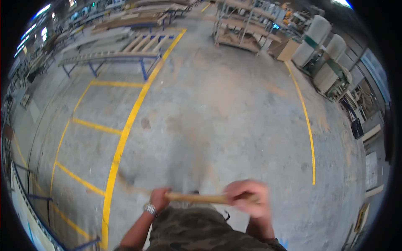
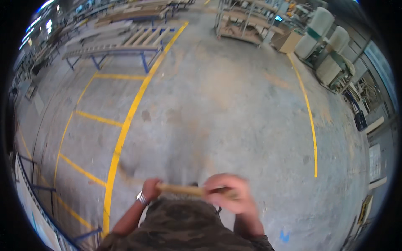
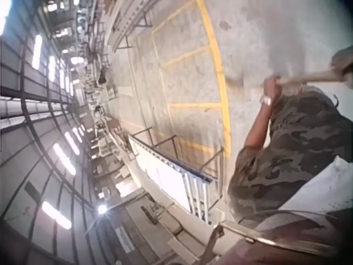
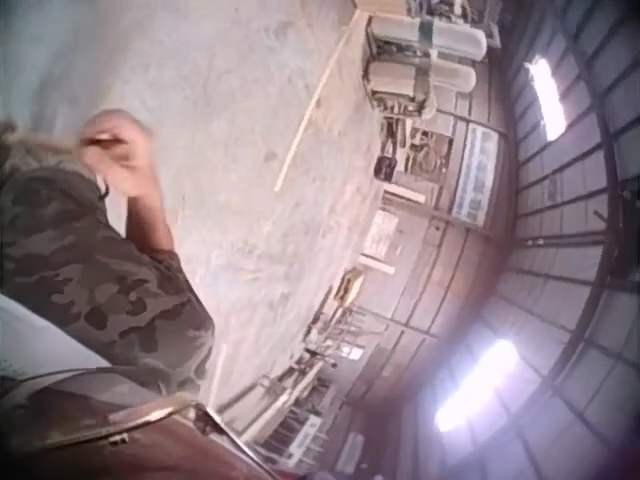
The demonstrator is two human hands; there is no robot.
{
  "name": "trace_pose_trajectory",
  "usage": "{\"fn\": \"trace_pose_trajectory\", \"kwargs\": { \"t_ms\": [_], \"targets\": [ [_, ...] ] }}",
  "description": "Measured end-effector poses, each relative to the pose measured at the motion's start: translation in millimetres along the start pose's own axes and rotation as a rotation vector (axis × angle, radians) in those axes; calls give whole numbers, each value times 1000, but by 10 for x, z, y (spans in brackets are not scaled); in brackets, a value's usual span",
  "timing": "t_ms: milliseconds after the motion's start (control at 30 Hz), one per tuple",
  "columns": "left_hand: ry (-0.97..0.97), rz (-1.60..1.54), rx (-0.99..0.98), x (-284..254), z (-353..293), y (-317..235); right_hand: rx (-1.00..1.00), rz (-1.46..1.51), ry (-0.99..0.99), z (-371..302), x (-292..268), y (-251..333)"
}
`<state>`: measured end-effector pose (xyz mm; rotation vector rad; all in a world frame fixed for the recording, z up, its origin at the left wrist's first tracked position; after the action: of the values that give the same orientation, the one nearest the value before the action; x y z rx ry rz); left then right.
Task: Sweeping dust and debris from a factory floor using a push broom.
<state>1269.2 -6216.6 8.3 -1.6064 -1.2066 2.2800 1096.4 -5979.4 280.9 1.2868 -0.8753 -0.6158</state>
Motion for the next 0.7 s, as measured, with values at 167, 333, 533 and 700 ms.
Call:
{"fn": "trace_pose_trajectory", "kwargs": {
  "t_ms": [167, 333, 533, 700],
  "targets": [
    [-55, 236, -443, -333, -1293, 1803, 220, -53, 703, 346, 1342, -984],
    [-46, 124, -444, -864, -1437, 2088, 259, 94, 935, 669, 2377, -1505],
    [9, 23, -252, -813, -11, 1920, 168, -137, 479, 1570, 2260, -1527],
    [42, -39, -23, 22, 1454, 1664, 140, -223, -79, 1801, 1308, -576]
  ]
}}
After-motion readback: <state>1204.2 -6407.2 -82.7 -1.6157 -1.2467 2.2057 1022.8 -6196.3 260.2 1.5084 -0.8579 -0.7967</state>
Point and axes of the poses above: each hand's wrist, its own z-axis towards the middle knuckle, its own x-axis out of the palm, y = z × x, the point moved 6 cm from there along z, towards the middle knuckle, and after that the axes turned 14 degrees about -y, right-handed, at the moved point
